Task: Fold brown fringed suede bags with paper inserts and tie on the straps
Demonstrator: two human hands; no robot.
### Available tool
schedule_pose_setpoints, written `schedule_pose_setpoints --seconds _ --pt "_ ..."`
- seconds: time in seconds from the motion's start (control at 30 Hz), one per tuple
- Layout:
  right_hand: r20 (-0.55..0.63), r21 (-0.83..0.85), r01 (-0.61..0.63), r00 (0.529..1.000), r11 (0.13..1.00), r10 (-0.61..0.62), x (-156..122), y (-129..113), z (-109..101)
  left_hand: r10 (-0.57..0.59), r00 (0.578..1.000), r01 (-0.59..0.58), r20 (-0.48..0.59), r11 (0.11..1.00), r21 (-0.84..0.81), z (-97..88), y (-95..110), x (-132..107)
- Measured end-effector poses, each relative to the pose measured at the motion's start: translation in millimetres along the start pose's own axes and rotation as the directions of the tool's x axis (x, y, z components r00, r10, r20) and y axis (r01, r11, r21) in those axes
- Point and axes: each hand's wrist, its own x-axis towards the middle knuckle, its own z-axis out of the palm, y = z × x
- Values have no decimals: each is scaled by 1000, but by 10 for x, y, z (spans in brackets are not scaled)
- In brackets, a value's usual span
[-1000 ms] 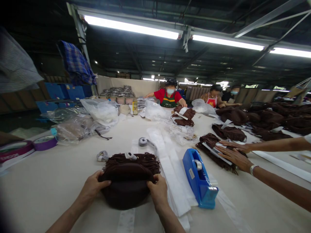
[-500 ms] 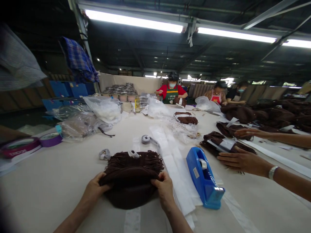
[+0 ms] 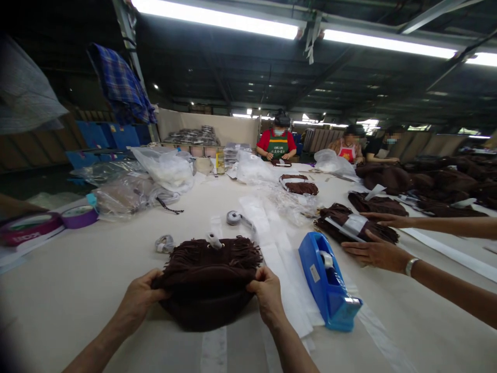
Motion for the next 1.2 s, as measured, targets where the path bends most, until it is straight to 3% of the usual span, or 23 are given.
schedule_pose_setpoints --seconds 0.23,0.5,0.7,0.97,1.2 --pt "-2 -215 174 984 961 -179 6 119 7 178 983 -172 -47 979 108 59 -66 -181" --pt "114 -358 279 960 891 -255 -4 41 -28 354 934 -341 -46 923 179 68 -153 -180" --pt "191 -426 333 942 841 -276 34 -14 -78 401 907 -363 -129 899 243 111 -235 -171" --pt "69 -492 321 941 809 -331 41 -40 -49 401 901 -344 -166 893 289 148 -171 -205" --pt "98 -504 244 969 828 -226 90 -100 -11 363 921 -307 -144 900 309 168 -101 -232"
